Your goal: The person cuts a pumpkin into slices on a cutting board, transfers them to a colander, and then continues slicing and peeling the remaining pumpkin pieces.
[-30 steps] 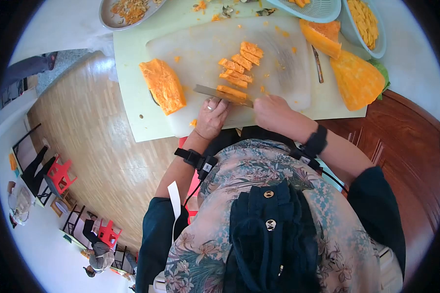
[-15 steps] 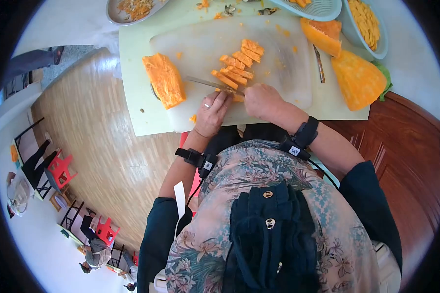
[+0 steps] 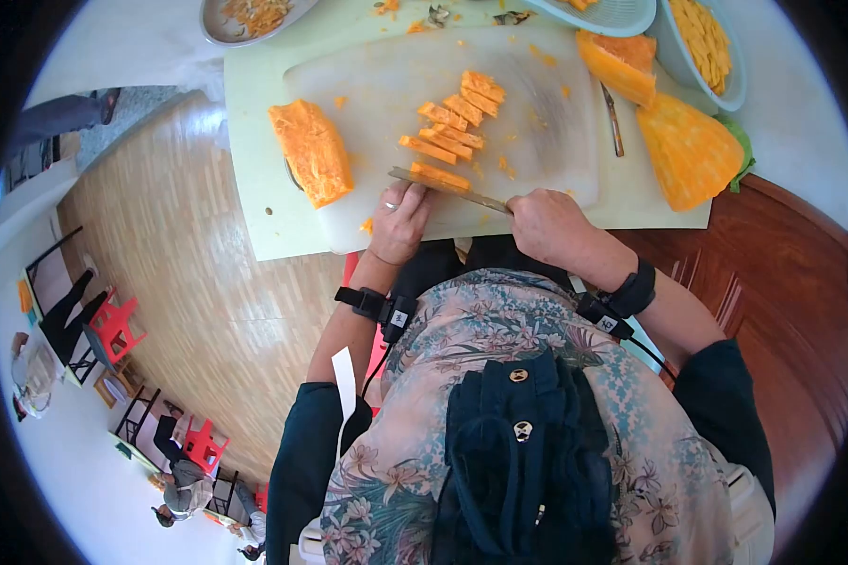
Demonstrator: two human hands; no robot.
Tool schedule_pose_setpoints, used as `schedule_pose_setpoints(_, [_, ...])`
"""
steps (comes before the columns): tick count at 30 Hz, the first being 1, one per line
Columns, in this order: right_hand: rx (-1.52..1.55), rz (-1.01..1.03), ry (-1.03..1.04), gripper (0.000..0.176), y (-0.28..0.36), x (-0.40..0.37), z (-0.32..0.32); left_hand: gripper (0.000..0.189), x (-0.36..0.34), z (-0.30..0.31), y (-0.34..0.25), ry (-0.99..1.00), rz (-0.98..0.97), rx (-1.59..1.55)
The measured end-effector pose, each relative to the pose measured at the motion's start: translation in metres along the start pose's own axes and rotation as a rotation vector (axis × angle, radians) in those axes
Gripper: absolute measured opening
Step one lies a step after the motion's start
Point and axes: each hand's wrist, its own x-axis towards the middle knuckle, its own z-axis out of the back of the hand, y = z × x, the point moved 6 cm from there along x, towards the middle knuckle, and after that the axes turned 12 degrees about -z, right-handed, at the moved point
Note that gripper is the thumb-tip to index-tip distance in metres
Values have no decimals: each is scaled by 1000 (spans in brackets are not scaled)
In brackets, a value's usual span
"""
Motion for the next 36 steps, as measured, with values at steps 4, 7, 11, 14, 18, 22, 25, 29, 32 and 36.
schedule_pose_setpoints(4, [-18,-1,-5,15,1,-4,0,29,-1,-2,0,6,-10,0])
schedule_pose_setpoints(7, [-8,22,-14,15,1,-2,-1,30,0,-2,0,2,-15,0])
schedule_pose_setpoints(11, [-11,83,-3,13,6,-1,3,30,1,-1,1,-31,-19,-17])
schedule_pose_setpoints(14, [-29,89,24,13,10,3,4,29,-1,-3,2,-23,-19,-32])
schedule_pose_setpoints(18, [-37,62,64,12,10,9,-2,28,1,-1,2,-46,-20,-24])
schedule_pose_setpoints(22, [-56,30,66,12,8,13,-5,27,0,-3,4,-43,-26,-37])
schedule_pose_setpoints(25, [-85,40,115,12,11,18,-7,27,-1,-2,5,-42,-16,-59])
schedule_pose_setpoints(29, [-73,61,107,14,32,46,-20,27,3,-1,6,-31,4,-95])
schedule_pose_setpoints(32, [-34,40,42,16,41,50,-14,29,2,-1,4,-27,-9,-46])
schedule_pose_setpoints(36, [-7,30,-1,18,34,47,-17,30,4,0,3,-54,-10,-38])
